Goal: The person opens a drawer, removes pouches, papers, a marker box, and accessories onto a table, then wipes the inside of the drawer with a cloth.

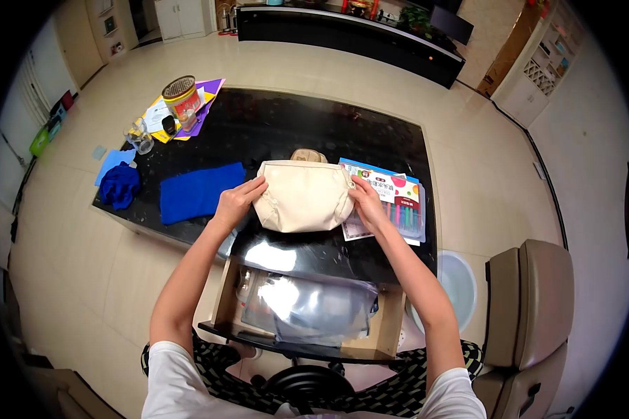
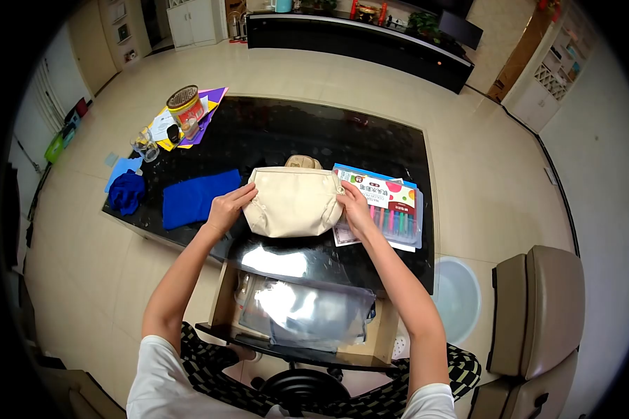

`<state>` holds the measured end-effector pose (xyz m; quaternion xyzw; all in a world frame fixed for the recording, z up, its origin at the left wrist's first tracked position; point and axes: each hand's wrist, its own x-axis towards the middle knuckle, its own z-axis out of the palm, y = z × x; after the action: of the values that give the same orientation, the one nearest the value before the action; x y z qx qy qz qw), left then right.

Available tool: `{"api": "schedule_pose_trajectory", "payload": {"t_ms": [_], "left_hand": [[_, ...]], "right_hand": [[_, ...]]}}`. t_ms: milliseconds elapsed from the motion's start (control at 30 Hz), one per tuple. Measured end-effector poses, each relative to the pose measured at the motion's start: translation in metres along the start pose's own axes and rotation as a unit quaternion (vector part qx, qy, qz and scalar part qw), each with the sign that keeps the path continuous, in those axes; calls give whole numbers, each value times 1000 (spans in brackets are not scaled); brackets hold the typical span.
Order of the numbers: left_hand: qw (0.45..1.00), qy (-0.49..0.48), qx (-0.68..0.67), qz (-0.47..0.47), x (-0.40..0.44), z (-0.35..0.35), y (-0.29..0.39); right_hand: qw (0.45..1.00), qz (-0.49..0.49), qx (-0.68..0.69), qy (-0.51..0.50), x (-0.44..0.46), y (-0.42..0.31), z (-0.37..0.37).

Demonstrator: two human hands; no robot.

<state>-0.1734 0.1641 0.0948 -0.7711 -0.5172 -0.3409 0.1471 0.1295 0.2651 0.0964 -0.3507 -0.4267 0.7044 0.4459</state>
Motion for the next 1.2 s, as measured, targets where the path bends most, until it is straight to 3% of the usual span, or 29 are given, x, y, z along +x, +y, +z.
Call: {"api": "schedule_pose_trajectory", "payload": {"t_ms": [233,433,533,633,833,900,967,1100,1200], "left_hand": [[997,30,76,-1,-12,0,4],[987,37,156,-8,-22,-32,-2],[985,35,164,-42,-34,-51,-21],[982,28,177,-62,-43,-66,-37],[988,26,133,-73,-65,-68,-44],[994,18,76,-83,-67,-59,-42],[997,1,22,-80,-59,-54,-31],[996,-38,-15,-79,-37,-28,-26],[988,53,-71,-125,-4,-5,-20]], "right_hand": [[991,-7,-123,45,72,-13,32],[943,-98,-317,-16,121,2,66],[960,-69,-270,-31,116,18,89],[947,-73,-307,-55,105,33,111],[951,-76,-301,8,51,41,119],[960,-31,-277,33,30,28,114],[941,-84,-321,73,26,37,93],[940,-84,-309,114,12,22,60],[940,-70,-299,150,10,9,43]]}}
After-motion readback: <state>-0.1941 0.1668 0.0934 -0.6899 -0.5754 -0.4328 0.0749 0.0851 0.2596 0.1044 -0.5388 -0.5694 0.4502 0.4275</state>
